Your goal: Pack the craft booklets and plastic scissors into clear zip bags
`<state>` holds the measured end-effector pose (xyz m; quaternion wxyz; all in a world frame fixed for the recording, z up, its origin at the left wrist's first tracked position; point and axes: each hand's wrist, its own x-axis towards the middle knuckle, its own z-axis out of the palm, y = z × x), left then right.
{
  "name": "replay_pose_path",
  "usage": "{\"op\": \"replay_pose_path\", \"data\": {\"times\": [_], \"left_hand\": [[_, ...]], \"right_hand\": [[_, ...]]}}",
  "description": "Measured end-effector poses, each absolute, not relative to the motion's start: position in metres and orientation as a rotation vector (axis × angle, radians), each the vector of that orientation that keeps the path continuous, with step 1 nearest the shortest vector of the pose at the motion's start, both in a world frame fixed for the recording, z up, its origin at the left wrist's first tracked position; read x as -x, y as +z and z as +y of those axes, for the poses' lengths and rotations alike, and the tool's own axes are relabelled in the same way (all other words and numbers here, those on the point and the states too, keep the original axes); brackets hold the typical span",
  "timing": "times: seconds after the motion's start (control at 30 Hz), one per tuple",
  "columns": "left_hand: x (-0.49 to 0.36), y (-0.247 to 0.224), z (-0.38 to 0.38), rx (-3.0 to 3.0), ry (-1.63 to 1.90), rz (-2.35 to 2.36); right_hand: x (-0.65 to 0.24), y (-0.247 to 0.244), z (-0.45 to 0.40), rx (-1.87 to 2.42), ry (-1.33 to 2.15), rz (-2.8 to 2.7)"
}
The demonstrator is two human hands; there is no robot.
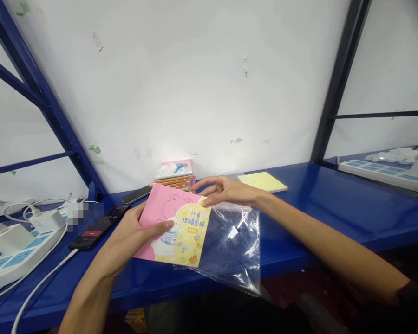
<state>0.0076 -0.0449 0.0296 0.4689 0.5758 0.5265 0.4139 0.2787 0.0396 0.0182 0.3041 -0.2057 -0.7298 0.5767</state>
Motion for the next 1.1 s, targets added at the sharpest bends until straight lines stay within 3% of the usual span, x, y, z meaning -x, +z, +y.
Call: {"op": "replay_pose_path", "data": {"times": [0.4,0.73,1.1], "left_hand": [[-0.005,0.024,-0.043,-1.365,1.027,1.177],[-0.015,0.024,-0.047,-1.414,0.947,1.141],[-0.011,0.030,-0.049,-1.412,1.364,0.752]], "right_hand": [[-0.289,0.030,0.033,0.782,1.478,-2.182],[-0.282,0.026,0.028,0.665,1.616,-2.289],[-0.277,0.024,0.032,0.460,1.415,-1.697]]}}
